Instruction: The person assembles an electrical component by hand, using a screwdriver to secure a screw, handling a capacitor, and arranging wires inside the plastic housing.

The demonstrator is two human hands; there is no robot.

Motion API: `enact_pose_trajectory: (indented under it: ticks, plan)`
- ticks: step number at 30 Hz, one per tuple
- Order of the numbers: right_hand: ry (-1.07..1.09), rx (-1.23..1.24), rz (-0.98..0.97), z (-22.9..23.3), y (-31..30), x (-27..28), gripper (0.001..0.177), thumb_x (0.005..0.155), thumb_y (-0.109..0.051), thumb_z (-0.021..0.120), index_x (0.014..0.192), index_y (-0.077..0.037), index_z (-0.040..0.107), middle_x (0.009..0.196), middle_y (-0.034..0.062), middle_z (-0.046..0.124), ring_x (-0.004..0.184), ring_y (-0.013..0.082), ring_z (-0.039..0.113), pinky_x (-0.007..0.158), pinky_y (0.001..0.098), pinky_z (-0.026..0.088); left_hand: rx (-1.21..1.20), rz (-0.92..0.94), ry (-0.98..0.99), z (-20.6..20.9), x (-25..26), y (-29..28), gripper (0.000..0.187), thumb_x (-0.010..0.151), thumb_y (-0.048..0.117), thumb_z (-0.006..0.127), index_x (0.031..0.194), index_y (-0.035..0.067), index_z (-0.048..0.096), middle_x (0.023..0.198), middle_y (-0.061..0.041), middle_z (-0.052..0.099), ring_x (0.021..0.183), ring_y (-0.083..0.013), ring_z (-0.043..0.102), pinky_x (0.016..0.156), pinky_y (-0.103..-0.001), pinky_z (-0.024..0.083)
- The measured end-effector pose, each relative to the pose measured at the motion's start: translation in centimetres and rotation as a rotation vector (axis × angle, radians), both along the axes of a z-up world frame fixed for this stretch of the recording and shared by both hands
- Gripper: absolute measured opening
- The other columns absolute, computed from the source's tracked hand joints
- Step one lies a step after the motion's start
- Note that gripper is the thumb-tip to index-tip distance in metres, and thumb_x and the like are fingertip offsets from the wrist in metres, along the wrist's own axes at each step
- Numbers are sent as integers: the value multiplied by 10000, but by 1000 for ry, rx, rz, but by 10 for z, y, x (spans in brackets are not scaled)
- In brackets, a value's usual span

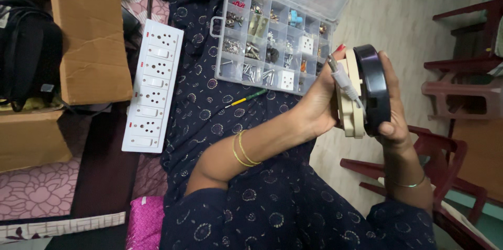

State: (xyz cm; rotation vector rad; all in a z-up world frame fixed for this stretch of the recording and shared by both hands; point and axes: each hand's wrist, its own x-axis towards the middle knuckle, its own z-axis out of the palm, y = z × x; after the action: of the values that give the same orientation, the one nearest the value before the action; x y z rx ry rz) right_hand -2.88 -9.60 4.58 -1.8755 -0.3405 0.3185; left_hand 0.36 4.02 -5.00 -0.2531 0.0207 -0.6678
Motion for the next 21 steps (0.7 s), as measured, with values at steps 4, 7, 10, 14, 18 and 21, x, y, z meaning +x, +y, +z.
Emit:
enact_pose_trajectory:
  ticks: [4, 7, 10, 14, 18, 21]
  plan:
    - [-49, 13, 16, -2, 1, 0, 1241, 824, -602, 800, 1714, -47, 138, 1651, 157, 393, 1514, 252, 420, 1327, 390, 302, -8, -45, -5, 5, 0, 4, 619, 1003, 647, 631, 1327, 123, 569, 1186, -78, 624, 1098, -221, 632, 945, -437, 555]
    - [-63, -26, 22, -2, 1, -3, 1259, 818, -614, 808, 1714, -39, 137, 1626, 156, 411, 1511, 245, 436, 1311, 376, 303, 61, -22, 27, 8, -1, 6, 520, 964, 605, 613, 1286, 197, 591, 1140, -28, 643, 1062, -176, 643, 933, -408, 558]
    - [-37, -15, 0, -2, 2, -5, 1275, 808, -599, 828, 1706, -30, 123, 1628, 152, 416, 1510, 240, 441, 1307, 374, 307, 52, -13, 39, 6, -1, 4, 460, 980, 569, 607, 1261, 204, 597, 1104, -4, 658, 1027, -151, 658, 925, -389, 563]
    - [-79, -54, -5, -5, 6, -8, 1251, 815, -623, 792, 1706, -35, 140, 1643, 155, 388, 1530, 255, 407, 1316, 386, 284, -7, 28, 20, -2, -4, -1, 468, 1038, 555, 612, 1269, 147, 615, 1100, -2, 672, 1008, -138, 671, 926, -361, 563]
    - [-270, -246, 42, -10, 9, 0, 1146, 816, -654, 677, 1703, -65, 254, 1677, 149, 299, 1601, 260, 287, 1353, 388, 193, -4, 33, 60, -5, -4, -2, 443, 1048, 524, 615, 1278, 145, 627, 1122, 0, 679, 1018, -129, 672, 936, -342, 557]
    - [-204, -181, 64, -10, 11, 3, 1160, 823, -680, 704, 1666, -46, 222, 1718, 182, 224, 1643, 318, 221, 1368, 452, 166, 25, -1, 109, -7, -6, 2, 412, 1048, 512, 605, 1236, 146, 641, 1096, -2, 686, 987, -138, 680, 912, -349, 573]
